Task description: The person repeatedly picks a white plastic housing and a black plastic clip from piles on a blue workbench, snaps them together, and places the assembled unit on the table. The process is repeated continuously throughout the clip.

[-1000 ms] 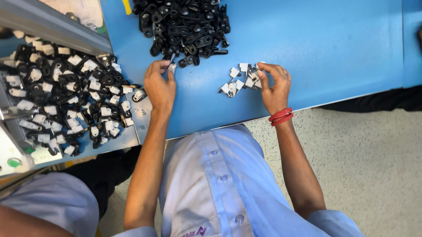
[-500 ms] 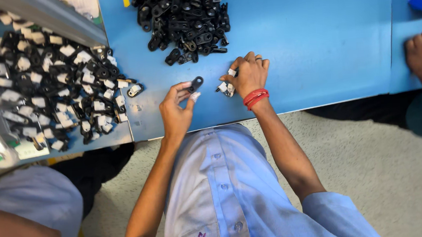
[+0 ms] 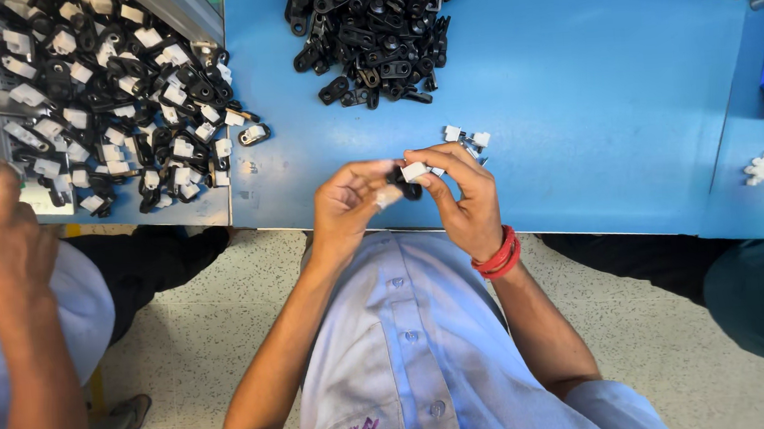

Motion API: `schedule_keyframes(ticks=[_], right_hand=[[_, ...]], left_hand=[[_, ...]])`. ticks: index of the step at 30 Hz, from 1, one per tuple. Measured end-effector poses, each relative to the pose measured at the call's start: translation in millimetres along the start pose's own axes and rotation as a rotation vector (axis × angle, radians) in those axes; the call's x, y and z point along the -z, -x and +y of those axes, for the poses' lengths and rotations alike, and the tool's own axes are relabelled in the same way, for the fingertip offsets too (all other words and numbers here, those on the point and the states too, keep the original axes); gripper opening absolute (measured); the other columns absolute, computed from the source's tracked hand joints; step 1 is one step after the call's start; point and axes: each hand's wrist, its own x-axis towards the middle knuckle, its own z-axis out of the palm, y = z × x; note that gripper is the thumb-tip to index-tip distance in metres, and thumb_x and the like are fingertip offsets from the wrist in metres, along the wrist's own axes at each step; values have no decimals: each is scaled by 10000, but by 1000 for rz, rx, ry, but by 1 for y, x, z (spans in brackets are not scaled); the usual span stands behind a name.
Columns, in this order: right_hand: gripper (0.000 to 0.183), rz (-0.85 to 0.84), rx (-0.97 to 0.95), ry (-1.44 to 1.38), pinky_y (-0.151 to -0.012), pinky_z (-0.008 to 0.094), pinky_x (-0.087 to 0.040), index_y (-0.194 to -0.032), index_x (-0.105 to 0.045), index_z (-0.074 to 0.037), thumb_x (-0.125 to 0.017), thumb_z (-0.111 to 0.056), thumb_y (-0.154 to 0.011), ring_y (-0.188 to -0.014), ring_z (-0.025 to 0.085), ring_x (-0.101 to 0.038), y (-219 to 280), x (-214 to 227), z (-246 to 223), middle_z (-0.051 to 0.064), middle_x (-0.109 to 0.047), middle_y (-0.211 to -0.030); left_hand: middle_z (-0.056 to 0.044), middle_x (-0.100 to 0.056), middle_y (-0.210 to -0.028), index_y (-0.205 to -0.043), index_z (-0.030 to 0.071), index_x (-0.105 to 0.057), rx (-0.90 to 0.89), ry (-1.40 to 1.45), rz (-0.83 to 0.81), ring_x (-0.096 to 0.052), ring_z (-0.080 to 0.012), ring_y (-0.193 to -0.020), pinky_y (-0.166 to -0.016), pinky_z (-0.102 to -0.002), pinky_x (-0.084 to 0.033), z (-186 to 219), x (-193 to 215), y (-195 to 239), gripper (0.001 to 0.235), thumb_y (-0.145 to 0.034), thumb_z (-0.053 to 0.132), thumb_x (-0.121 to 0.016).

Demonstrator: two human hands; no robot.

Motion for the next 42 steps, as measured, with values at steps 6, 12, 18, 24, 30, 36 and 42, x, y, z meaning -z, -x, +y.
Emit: schedule_keyframes(ticks=[6,12,18,24,30,36,42], right_hand=[[243,5,34,25,-924,323,-545,-1233,-703,-32,-659,29,-1003,-1049,208,-675,3,-3,-11,119,-680,-1132],[324,-118,230,-60,-1098,433,-555,-1162,-737,-59,-633,125,-917,-1130,263,-693,6,0,-24,102,-675,-1126],[360,-33,260,197,-996,413,-510,-1171,-743,-76,-703,104,-862,-987,214,-667,11,-10,-41,61,-685,-1037],[455,98,3,349,-802,321,-492,-1286,-734,-113,-628,121,-910,-890,220,-628,14,-23,-31,72,-671,-991],[361,302,-161,157,-792,277,-502,-1302,-711,-90,-685,36,-964,-863,164,-604,18,-34,-11,82,-640,-995],[423,89,20,-290,-940,311,-509,-1322,-663,-6,-775,-3,-914,-1016,212,-571,23,1,6,122,-559,-1160],[290,26,204,-70,-1055,371,-545,-1152,-559,1,-750,-24,-935,-1316,332,-620,20,14,5,266,-561,-1437]], left_hand=[[-123,-732,-1144,-1299,23,-601,296,251,-45,-719,-181,-1002,-907,-332,-599,6,13,3,370,-954,96,-713],[-81,-706,-783,-1278,40,-605,689,565,-332,-710,-181,-661,-654,-301,-602,12,23,11,612,-936,548,-594],[-137,-741,-962,-1131,34,-552,621,319,-535,-737,-228,-863,-791,-345,-608,53,35,-15,316,-1054,305,-695],[-139,-746,-1098,-1087,8,-686,-551,-1098,-439,-734,-283,-996,-867,-342,-606,69,24,-19,279,-837,23,-808],[-128,-727,-1219,-1036,21,-663,-471,-916,-204,-732,-222,-1102,-931,-304,-605,46,-4,-20,220,-881,17,-819],[-125,-665,-1243,-1206,12,-545,119,62,-218,-697,-177,-1098,-962,-303,-558,27,-14,-12,260,-976,-58,-644],[-121,-703,-1040,-1059,2,-630,485,185,-235,-708,-181,-913,-850,-332,-591,27,-22,-5,85,-1075,46,-559]])
